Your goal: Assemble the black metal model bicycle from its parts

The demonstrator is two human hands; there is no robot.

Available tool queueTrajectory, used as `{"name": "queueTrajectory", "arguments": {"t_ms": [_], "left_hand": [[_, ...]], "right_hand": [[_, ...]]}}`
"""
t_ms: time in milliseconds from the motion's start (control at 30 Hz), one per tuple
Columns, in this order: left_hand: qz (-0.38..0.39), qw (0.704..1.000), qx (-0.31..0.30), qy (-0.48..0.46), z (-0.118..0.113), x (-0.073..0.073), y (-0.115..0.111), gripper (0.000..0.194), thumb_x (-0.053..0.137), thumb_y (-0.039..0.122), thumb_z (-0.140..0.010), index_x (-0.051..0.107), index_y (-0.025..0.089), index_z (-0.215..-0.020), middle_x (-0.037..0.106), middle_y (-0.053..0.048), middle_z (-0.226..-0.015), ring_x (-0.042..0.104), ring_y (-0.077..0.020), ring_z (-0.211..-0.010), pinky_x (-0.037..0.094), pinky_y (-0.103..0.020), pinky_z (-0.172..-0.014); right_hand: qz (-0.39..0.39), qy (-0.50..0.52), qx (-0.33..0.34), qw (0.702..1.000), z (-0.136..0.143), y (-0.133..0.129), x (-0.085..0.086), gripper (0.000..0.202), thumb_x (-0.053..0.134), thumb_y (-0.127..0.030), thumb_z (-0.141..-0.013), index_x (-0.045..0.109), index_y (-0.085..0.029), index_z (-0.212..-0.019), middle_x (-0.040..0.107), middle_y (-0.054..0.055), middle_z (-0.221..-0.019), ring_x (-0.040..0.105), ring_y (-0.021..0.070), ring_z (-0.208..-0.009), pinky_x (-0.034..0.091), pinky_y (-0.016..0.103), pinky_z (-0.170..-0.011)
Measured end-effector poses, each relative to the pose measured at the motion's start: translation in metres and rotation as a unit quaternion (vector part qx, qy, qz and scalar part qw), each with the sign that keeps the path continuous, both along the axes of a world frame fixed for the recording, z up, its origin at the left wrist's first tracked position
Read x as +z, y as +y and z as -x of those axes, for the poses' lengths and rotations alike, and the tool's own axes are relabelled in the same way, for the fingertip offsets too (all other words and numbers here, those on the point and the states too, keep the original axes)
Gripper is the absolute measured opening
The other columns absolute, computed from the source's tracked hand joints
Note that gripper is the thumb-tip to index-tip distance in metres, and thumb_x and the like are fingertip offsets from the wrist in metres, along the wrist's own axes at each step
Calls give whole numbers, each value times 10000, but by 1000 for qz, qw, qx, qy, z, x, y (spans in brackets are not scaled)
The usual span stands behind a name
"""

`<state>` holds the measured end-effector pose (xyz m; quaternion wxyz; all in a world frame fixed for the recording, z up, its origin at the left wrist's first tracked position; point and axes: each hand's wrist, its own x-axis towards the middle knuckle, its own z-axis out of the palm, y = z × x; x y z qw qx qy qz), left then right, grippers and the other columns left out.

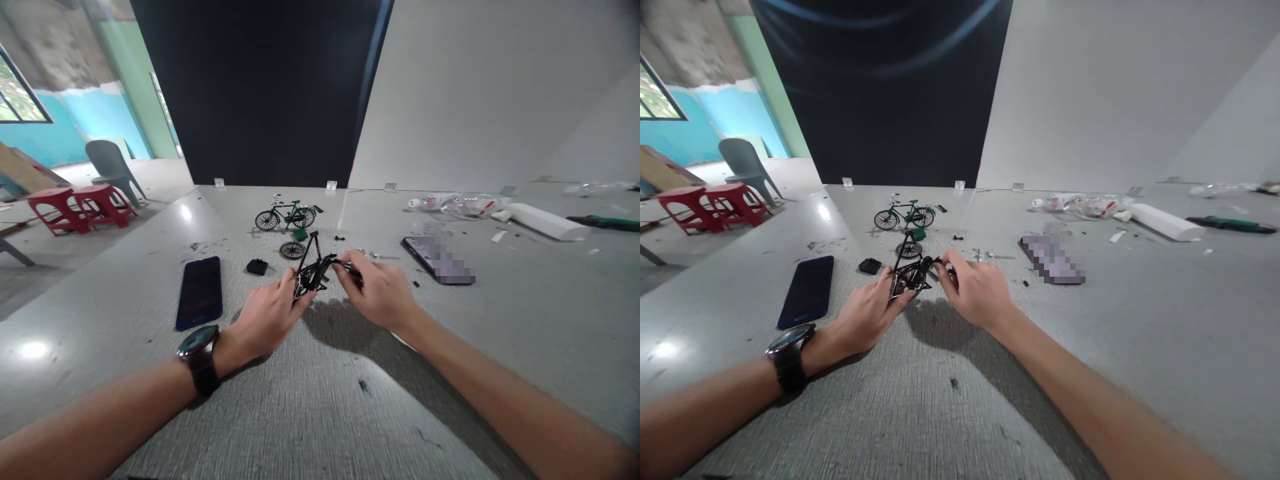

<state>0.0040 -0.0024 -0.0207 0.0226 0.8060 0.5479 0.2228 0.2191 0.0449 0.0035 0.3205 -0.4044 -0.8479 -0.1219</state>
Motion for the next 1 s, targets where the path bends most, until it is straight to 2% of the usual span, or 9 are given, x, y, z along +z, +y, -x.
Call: {"name": "queueTrajectory", "arguments": {"t_ms": [67, 233, 333, 467, 600, 867, 1000], "left_hand": [[-7, 1000, 3, 1, 0, -1, 0, 414, 270, 490, -1030, 467, 140, -1131, 684, -149, -1021, 686, -249, -772, 497, -342, -603], [7, 1000, 6, -18, 0, 0, 0, 465, 266, 500, -1028, 444, 102, -1190, 690, -117, -866, 679, -259, -716, 477, -346, -572], [14, 1000, 7, -23, 0, 0, -1, 464, 260, 505, -1027, 462, 106, -1148, 692, -123, -857, 680, -270, -720, 479, -356, -576], [9, 1000, 9, -12, 0, 0, -1, 462, 261, 501, -1028, 478, 107, -1131, 699, -146, -895, 692, -286, -754, 495, -373, -601], [7, 1000, 15, 7, -1, 1, -1, 464, 284, 481, -1030, 469, 88, -1194, 709, -167, -951, 709, -294, -783, 508, -381, -627], [-6, 999, 11, 44, -2, 0, -1, 522, 296, 476, -1029, 428, 61, -1317, 683, -235, -1148, 727, -305, -845, 528, -391, -664], [4, 999, 3, 50, -3, 2, -2, 506, 295, 467, -1031, 434, 66, -1307, 705, -209, -1077, 725, -293, -837, 529, -378, -671]], "right_hand": [[3, 6, 8, 1000, 0, 0, 0, 300, 405, -381, -1023, 613, -167, -988, 591, -25, -530, 503, 126, -409, 248, 255, -444], [14, -8, 27, 999, 1, -2, 0, 332, 389, -390, -1027, 620, -154, -988, 583, -20, -518, 482, 130, -404, 239, 263, -446], [5, -25, 41, 999, 2, -3, -2, 344, 400, -392, -1022, 630, -144, -961, 600, -7, -533, 482, 133, -416, 239, 264, -455], [21, -41, 51, 998, 4, -4, -5, 371, 413, -428, -1017, 628, -132, -953, 619, 3, -543, 491, 139, -423, 227, 268, -460], [27, -54, 63, 996, 7, -5, -7, 357, 411, -415, -1018, 629, -140, -952, 627, 0, -549, 498, 134, -424, 223, 273, -466], [-25, -47, 87, 995, 9, -8, -4, 333, 428, -344, -1021, 613, -154, -820, 605, -4, -581, 507, 121, -468, 240, 290, -468], [-55, -22, 91, 994, 10, -11, -2, 291, 481, -301, -1001, 607, -159, -780, 623, -2, -648, 507, 107, -509, 260, 274, -467]]}}
